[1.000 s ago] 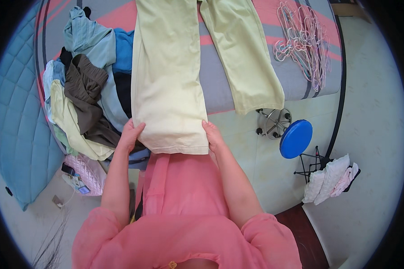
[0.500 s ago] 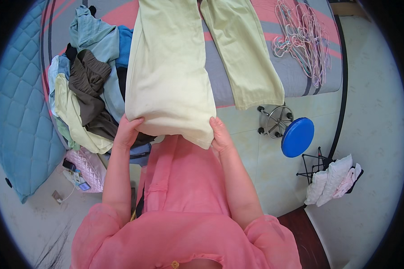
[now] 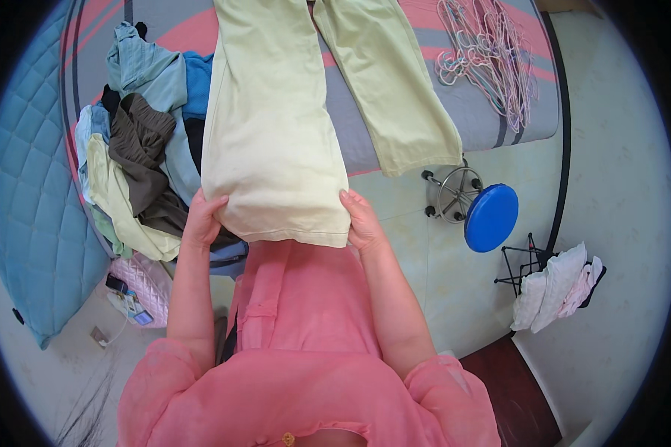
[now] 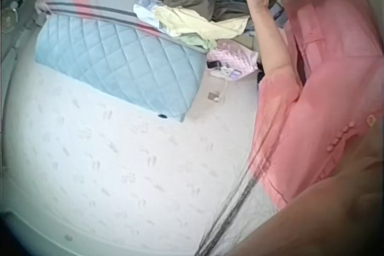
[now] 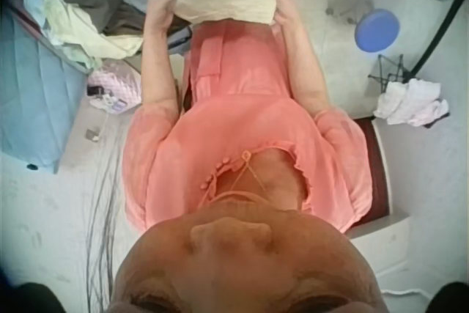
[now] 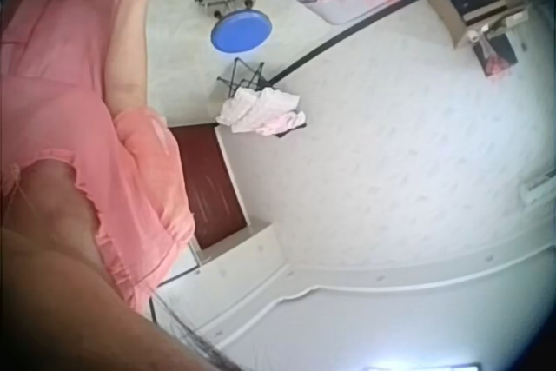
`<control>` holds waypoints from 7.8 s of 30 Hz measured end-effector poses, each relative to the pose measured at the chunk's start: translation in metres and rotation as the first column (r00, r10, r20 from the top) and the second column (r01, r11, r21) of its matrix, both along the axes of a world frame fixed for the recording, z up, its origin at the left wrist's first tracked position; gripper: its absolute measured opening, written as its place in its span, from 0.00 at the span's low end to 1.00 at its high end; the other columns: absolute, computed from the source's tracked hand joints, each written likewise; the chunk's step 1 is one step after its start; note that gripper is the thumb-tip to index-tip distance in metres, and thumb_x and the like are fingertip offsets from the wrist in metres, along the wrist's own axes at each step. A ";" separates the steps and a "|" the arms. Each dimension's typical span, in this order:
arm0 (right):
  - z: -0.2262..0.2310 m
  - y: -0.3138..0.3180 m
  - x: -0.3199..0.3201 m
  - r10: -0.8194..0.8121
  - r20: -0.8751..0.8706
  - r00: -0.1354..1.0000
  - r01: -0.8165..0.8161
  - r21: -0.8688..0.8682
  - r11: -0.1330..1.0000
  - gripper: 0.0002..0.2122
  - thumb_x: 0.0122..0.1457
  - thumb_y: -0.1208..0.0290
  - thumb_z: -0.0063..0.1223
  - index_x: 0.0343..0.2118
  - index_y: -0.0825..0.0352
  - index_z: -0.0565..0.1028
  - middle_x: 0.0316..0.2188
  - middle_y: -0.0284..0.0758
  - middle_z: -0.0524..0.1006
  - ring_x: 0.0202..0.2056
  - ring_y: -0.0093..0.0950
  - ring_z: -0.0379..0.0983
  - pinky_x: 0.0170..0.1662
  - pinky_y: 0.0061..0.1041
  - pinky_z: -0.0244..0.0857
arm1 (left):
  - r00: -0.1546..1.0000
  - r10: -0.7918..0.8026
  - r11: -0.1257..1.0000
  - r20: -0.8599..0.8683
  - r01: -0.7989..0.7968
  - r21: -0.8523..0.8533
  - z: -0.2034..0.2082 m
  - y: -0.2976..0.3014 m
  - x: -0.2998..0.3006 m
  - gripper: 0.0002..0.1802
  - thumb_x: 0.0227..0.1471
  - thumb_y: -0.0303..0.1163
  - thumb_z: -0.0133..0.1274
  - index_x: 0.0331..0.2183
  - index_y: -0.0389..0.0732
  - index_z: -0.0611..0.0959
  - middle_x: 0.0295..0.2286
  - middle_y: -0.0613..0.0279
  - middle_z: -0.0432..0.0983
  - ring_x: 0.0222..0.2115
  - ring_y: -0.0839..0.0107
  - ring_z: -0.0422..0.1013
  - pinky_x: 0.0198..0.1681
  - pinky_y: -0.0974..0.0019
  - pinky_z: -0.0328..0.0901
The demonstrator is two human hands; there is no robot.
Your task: The person places denim shorts onto a hanger and hangs them in a closet, then picks up a pair of trousers from a bed and smoothes them out.
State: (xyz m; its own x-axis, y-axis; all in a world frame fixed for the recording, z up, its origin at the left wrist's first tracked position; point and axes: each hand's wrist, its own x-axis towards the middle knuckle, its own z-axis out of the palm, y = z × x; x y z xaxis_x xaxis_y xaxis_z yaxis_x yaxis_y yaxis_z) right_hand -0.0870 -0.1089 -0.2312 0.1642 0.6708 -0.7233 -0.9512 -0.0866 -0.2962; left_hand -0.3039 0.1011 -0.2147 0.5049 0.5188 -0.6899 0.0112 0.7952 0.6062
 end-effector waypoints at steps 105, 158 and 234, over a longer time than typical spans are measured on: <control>-0.172 -0.152 0.294 0.978 0.164 0.130 -0.293 -0.936 0.195 0.16 0.41 0.63 0.55 0.30 0.69 0.76 0.25 0.46 0.76 0.30 0.39 0.74 0.35 0.33 0.67 | 0.575 -0.246 0.817 -0.781 0.556 0.153 -0.190 -0.164 0.234 0.15 0.44 0.36 0.55 0.28 0.33 0.74 0.23 0.53 0.73 0.25 0.64 0.70 0.30 0.62 0.64; -0.198 0.153 0.315 0.177 0.601 -0.779 -0.458 -0.739 0.493 0.27 0.51 0.61 0.45 0.55 0.61 0.60 0.58 0.36 0.58 0.59 0.30 0.50 0.59 0.43 0.42 | 0.509 0.030 0.134 -0.860 0.851 0.508 -0.209 0.010 0.394 0.33 0.49 0.35 0.44 0.55 0.36 0.56 0.56 0.53 0.50 0.58 0.59 0.46 0.60 0.56 0.40; -0.057 -0.187 0.326 0.637 0.063 0.768 -0.531 -0.494 0.688 0.09 0.50 0.76 0.54 0.36 0.68 0.75 0.30 0.28 0.76 0.27 0.16 0.69 0.31 0.15 0.62 | 0.896 -0.444 0.788 0.008 0.395 -0.472 -0.091 -0.232 0.208 0.13 0.48 0.26 0.53 0.38 0.35 0.75 0.33 0.60 0.76 0.32 0.74 0.72 0.36 0.73 0.68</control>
State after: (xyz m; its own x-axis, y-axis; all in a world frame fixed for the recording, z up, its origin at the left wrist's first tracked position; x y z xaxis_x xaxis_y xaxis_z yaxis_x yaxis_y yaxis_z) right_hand 0.2391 -0.2957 -0.2882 0.0287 0.3164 -0.9482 -0.5784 -0.7684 -0.2739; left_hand -0.0956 -0.1310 -0.3055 0.5167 -0.1094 -0.8492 0.4477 0.8799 0.1590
